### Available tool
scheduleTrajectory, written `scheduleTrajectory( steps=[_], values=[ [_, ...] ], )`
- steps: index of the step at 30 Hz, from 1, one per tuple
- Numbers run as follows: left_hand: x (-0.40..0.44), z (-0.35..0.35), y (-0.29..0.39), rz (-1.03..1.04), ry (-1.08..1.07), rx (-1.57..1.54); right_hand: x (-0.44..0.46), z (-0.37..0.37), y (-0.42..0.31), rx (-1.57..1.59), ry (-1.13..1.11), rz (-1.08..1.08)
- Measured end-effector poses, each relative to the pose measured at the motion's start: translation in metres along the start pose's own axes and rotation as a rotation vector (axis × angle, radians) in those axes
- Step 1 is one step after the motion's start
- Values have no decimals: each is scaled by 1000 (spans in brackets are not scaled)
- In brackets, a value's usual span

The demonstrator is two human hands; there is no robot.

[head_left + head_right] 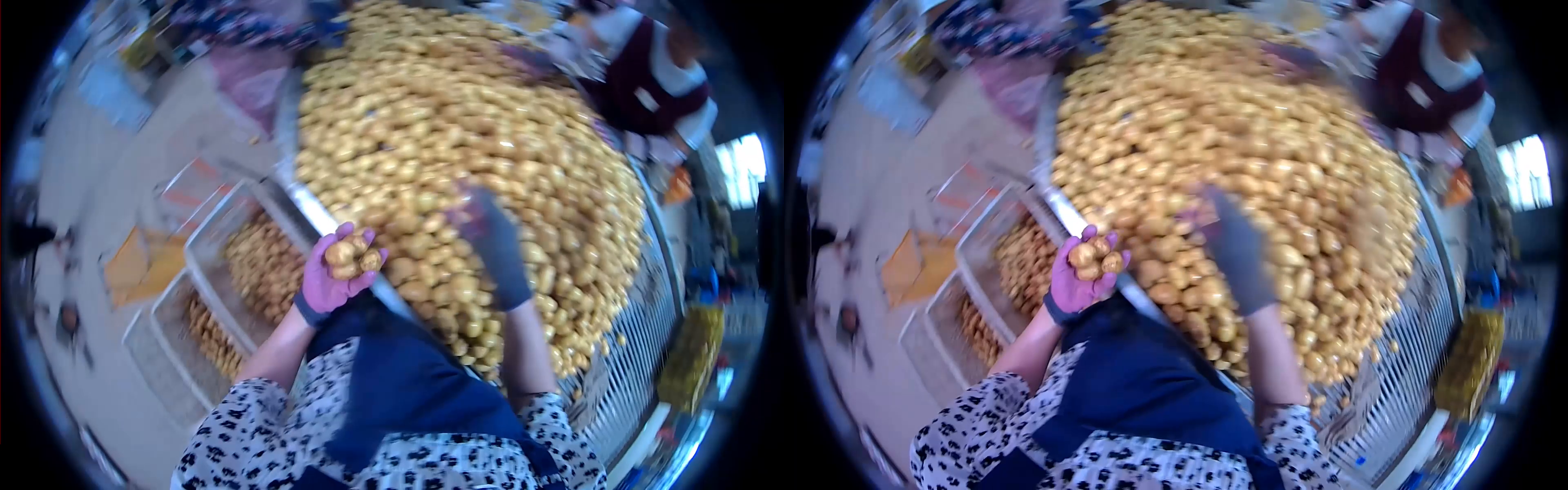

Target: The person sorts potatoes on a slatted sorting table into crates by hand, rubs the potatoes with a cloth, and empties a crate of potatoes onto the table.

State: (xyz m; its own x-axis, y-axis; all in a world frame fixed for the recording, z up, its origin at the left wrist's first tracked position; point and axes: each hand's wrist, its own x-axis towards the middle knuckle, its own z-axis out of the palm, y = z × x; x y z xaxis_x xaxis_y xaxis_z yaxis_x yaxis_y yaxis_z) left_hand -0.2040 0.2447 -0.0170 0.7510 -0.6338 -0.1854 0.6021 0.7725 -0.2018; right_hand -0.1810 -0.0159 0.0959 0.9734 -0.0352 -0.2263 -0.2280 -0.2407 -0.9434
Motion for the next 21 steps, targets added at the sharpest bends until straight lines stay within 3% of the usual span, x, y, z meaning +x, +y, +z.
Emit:
scheduleTrajectory(
  steps=[1,2,3,4,6,8,10,12,13,14,15,16,17,18,20,21],
  values=[
    [-20,-5,17,71,12,24,23,-23,22,-401,161,-265],
    [-40,-9,33,137,19,51,32,-43,27,-698,245,-354],
    [-58,-11,46,259,56,199,47,-67,40,-1137,264,-328],
    [-79,-6,56,394,273,447,56,-74,42,-1362,259,-127],
    [-107,-34,87,387,715,547,85,-102,95,-1444,246,-247],
    [-113,-82,100,774,1241,1014,89,-108,91,-1466,155,-326],
    [-98,-90,107,843,1115,1045,88,-106,75,-1372,137,-188],
    [-58,-53,79,892,710,919,93,-115,77,-1270,135,-205],
    [-37,-32,63,819,579,902,95,-122,83,-1179,126,-201],
    [-19,-33,51,759,456,1008,114,-152,133,-1103,159,-316],
    [4,-27,30,725,413,1005,119,-158,160,-565,202,-255],
    [21,-26,18,568,285,985,119,-157,158,-659,198,-100],
    [27,2,-4,451,299,942,80,-98,82,-324,167,172],
    [41,5,-17,325,218,935,60,-63,72,-182,214,-18],
    [54,20,-45,111,313,506,24,2,27,-236,0,-31],
    [53,30,-50,112,257,370,11,28,12,-378,-39,-124]
  ],
)
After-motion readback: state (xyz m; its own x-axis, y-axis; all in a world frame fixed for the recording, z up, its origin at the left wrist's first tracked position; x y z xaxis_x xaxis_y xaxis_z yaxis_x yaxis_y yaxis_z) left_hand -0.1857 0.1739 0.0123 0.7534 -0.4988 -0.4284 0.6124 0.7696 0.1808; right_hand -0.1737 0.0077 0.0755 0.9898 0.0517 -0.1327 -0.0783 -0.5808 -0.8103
